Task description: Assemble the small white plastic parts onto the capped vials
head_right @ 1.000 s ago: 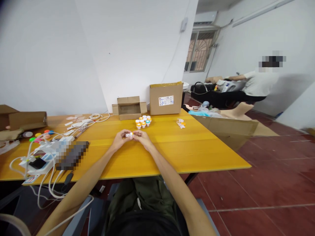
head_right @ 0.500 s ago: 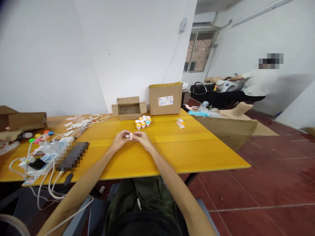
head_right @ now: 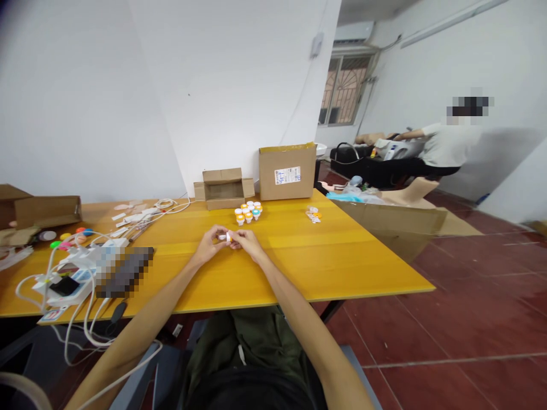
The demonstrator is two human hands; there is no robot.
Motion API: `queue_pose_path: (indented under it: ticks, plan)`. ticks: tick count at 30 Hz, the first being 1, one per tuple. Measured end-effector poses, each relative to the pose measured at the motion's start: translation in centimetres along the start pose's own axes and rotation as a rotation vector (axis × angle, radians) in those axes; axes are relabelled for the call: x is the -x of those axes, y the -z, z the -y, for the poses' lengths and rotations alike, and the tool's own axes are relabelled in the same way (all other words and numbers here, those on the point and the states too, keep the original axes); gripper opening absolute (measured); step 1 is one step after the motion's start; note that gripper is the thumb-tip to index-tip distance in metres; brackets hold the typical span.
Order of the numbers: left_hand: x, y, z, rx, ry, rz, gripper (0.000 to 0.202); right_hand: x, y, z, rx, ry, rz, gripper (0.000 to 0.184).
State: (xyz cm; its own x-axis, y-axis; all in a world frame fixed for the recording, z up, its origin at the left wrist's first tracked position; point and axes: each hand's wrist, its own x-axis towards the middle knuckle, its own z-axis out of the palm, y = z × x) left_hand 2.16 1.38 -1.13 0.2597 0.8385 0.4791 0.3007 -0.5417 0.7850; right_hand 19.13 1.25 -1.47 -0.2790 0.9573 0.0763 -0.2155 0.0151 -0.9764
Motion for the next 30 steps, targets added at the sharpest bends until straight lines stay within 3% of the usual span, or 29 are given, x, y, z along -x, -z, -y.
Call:
queue_pose_path:
  ticks: [4,8,16,25,30]
  plan:
    - [-0.05,-0.06,0.21,0.013,0.068,-0.014,0.045,-0.01,0.04,-0.01,-0.015,0.024,-0.031,0.035]
    - [-0.15,-0.06,0.15,0.034,0.124,0.015,0.030,-0.22,0.21,-0.25,-0.006,0.047,-0.059,0.032]
    - [-0.12,-0.09,-0.21,0.088,0.084,0.027,0.024,-0.16,0.23,-0.16,0.008,0.027,-0.043,0.034]
    - [-0.12,-0.13,0.02,0.064,0.085,-0.006,0.033,-0.06,-0.02,0.03,0.018,0.027,-0.049,0.036]
    - [-0.21,-0.15,0.24,0.054,0.121,0.043,0.033,-0.11,0.03,-0.01,0.014,0.071,-0.071,0.038]
